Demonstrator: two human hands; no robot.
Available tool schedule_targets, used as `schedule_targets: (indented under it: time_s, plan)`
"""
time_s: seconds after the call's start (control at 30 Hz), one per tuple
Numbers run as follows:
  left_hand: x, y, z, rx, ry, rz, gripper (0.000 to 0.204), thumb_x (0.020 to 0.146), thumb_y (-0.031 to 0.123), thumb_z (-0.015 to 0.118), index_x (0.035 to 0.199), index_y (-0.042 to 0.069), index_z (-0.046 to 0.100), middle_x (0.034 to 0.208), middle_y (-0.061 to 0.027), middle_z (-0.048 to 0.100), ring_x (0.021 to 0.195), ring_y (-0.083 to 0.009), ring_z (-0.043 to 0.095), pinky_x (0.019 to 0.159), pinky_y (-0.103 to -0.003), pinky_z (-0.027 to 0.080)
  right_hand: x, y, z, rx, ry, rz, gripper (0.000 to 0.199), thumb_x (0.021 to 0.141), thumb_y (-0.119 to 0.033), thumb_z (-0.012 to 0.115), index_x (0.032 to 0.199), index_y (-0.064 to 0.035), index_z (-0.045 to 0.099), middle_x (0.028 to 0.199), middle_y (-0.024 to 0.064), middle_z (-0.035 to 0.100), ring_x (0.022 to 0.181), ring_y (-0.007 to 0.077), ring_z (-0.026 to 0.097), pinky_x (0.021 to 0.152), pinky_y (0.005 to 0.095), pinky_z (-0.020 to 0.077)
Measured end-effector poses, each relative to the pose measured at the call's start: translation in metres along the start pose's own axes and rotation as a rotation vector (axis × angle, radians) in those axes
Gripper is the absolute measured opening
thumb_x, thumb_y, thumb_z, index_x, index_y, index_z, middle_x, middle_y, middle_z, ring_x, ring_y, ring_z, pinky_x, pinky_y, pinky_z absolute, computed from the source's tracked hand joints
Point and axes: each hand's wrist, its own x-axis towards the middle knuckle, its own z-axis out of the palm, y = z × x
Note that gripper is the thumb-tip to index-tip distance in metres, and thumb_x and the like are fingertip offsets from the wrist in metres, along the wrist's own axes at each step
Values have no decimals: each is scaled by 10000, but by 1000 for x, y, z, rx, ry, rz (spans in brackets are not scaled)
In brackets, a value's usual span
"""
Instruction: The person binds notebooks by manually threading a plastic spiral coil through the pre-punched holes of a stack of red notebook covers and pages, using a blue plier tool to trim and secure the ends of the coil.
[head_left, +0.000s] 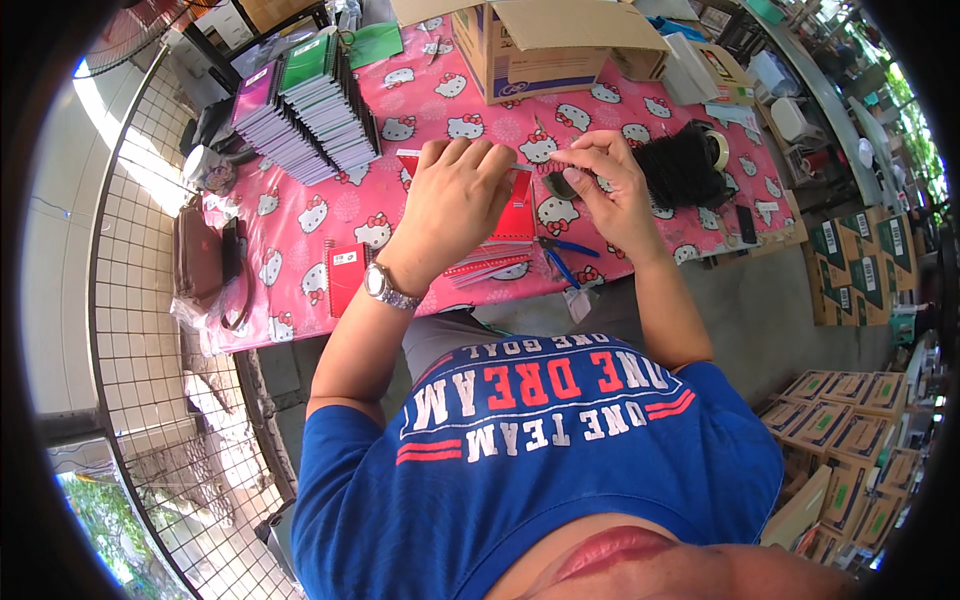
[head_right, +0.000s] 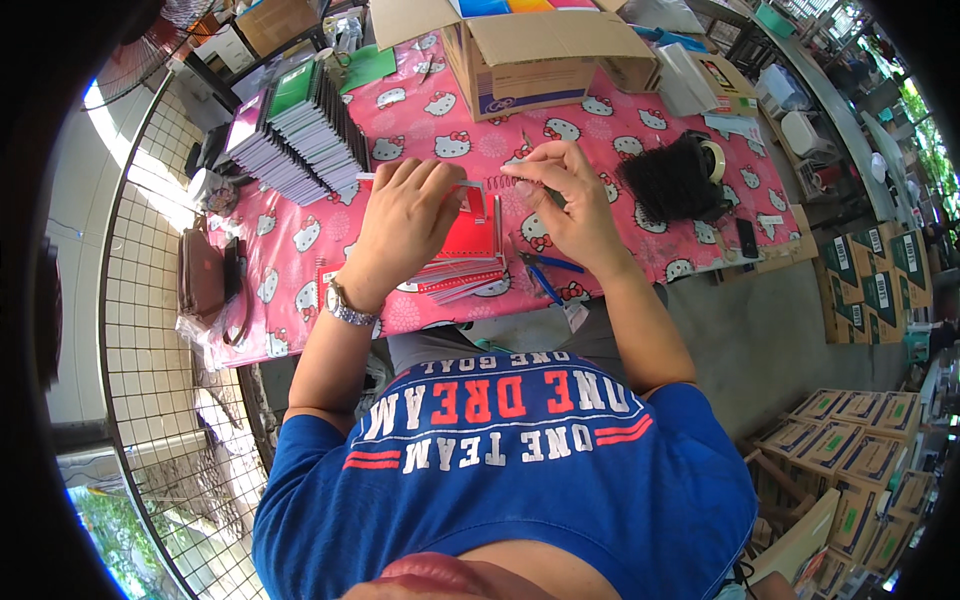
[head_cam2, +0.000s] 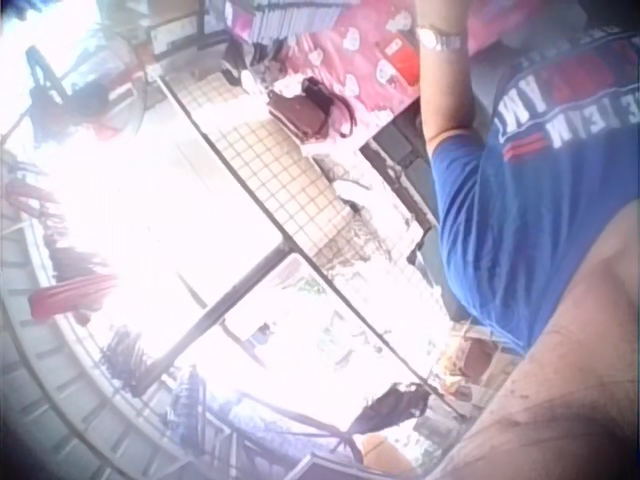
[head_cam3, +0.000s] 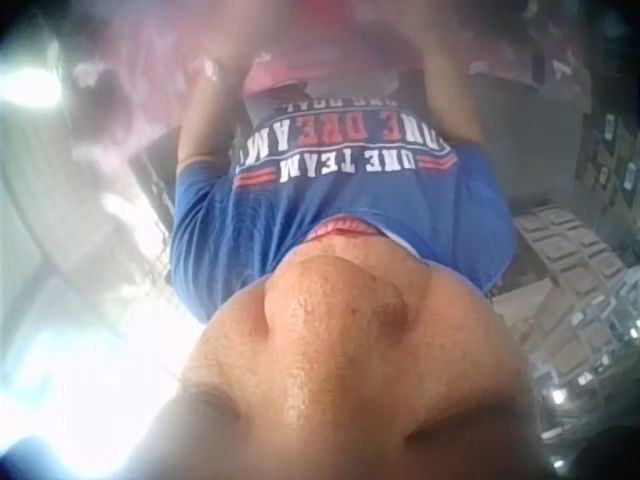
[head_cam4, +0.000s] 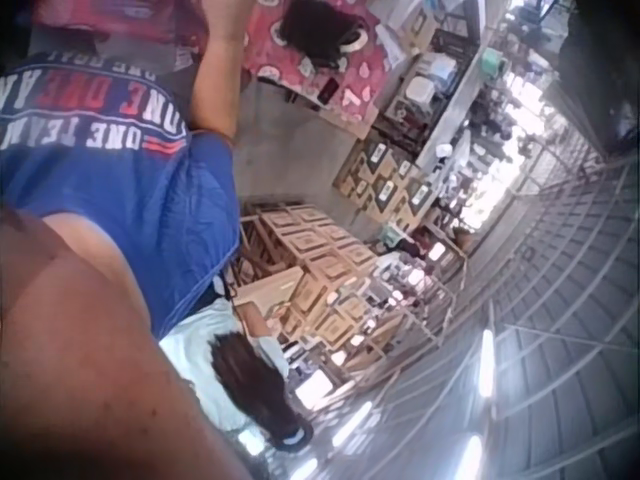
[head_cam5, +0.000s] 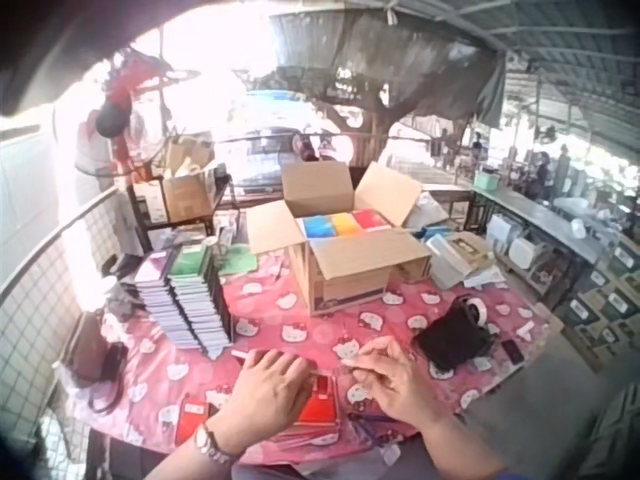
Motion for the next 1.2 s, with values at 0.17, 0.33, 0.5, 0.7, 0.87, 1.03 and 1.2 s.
schedule_targets:
  time_s: [0.17, 0.33, 0.5, 0.7, 0.87, 1.03, 1.2]
  plan:
    - [-1, -1, 3, 11, -13, -9, 121, 921, 165, 624, 1022, 104, 597, 881, -56, 616, 882, -249, 588, 829, -387, 405, 0, -2, -11, 66, -200, 138, 273, 942, 2, 606, 1174, -89, 718, 936, 40, 599, 780, 125, 576, 679, 260, 483]
    - [0, 6, 5, 15, -2, 20, 152, 913, 163, 636, 1052, 117, 594, 893, -42, 621, 896, -240, 594, 843, -390, 408, 6, -1, -22, 421, -336, 381, 301, 1016, -94, 546, 1303, -107, 637, 838, 31, 602, 657, 93, 534, 613, 240, 452]
    - [6, 18, 9, 45, 76, 44, 215, 913, 186, 642, 1109, 133, 569, 929, -37, 619, 935, -235, 605, 878, -415, 410, 4, -1, -19, 462, -295, 350, 311, 1024, -132, 548, 1333, -96, 558, 829, 29, 592, 612, 94, 522, 591, 236, 439]
    - [-1, 12, 9, 76, 5, 35, 216, 917, 211, 646, 1105, 137, 571, 936, -33, 616, 949, -233, 609, 899, -437, 409, 22, -28, -22, 173, -413, 370, 292, 1013, -200, 579, 1276, -75, 554, 889, 58, 602, 681, 114, 550, 642, 270, 461]
    - [4, 13, 8, 16, 25, 71, 171, 925, 222, 642, 1060, 133, 585, 934, -30, 623, 948, -227, 610, 909, -445, 406, 19, 101, 2, 786, -291, 724, 325, 991, -286, 574, 1248, -88, 572, 933, 116, 663, 783, 169, 640, 791, 310, 527]
    - [-3, 4, 10, 89, 47, 76, 213, 932, 294, 631, 1082, 143, 613, 994, -46, 629, 1034, -261, 601, 1008, -568, 371, -67, 202, 68, -847, -568, 385, 474, 844, -375, 700, 1209, -84, 612, 1082, 207, 658, 987, 274, 653, 993, 403, 477]
    - [-18, -5, 6, 96, 81, -144, 315, 877, 366, 704, 1059, 124, 619, 1073, -73, 597, 1111, -295, 537, 1022, -572, 362, -10, 192, 36, 392, -388, 643, 455, 812, -339, 710, 1186, -82, 672, 1217, 182, 604, 1056, 272, 639, 1021, 365, 446]
